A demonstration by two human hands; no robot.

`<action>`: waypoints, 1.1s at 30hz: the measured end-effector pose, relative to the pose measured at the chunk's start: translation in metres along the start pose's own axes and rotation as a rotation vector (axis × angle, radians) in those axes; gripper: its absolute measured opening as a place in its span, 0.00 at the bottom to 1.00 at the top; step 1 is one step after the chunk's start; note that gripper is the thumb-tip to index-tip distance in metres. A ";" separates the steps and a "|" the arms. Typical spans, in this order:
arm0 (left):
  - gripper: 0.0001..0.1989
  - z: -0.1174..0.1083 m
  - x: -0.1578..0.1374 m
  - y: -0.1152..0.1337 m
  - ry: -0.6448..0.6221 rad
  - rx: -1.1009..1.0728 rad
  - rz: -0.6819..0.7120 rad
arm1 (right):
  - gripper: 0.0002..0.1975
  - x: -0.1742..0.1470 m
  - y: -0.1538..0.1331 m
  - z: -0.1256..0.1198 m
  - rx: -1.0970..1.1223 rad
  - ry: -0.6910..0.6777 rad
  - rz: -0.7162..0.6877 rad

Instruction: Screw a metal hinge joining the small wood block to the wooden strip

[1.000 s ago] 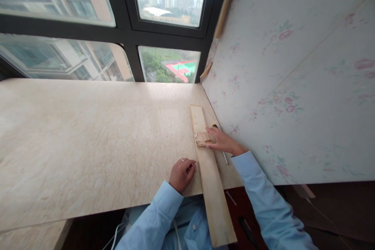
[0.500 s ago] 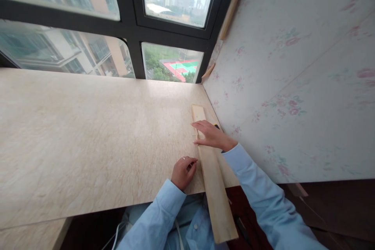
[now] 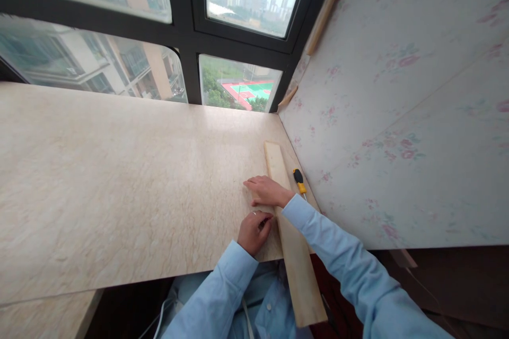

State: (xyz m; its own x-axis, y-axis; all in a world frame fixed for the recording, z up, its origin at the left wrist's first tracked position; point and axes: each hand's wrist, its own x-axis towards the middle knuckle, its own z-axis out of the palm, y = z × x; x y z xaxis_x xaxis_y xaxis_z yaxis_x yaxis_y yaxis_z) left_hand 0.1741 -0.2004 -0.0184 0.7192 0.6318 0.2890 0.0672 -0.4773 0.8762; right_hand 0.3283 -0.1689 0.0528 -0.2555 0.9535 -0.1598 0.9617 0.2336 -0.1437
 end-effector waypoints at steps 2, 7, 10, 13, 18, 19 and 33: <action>0.09 0.000 0.000 -0.001 0.003 -0.002 0.004 | 0.34 -0.008 0.000 0.000 0.038 0.046 0.009; 0.09 0.002 -0.001 -0.003 0.007 0.001 0.031 | 0.38 -0.054 -0.001 0.010 0.138 0.308 0.284; 0.09 0.003 -0.002 -0.003 0.007 0.022 0.051 | 0.42 -0.091 -0.005 0.032 0.198 0.422 0.525; 0.08 0.003 -0.002 -0.003 0.006 0.047 0.055 | 0.46 -0.119 -0.015 0.059 0.289 0.426 0.714; 0.08 0.003 -0.002 -0.002 -0.002 0.069 0.064 | 0.42 -0.125 -0.034 0.083 0.370 0.456 0.826; 0.08 0.003 -0.002 -0.002 -0.003 0.073 0.066 | 0.42 -0.122 -0.036 0.082 0.360 0.488 0.835; 0.08 0.003 -0.005 -0.005 0.013 0.098 0.092 | 0.39 -0.088 -0.002 0.057 0.342 0.636 0.835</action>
State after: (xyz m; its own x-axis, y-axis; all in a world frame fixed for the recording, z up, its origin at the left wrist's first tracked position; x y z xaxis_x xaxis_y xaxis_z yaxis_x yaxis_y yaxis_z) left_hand 0.1722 -0.2026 -0.0249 0.7168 0.5900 0.3717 0.0688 -0.5903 0.8042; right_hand 0.3431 -0.2645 0.0111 0.6539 0.7337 0.1846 0.7043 -0.5011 -0.5029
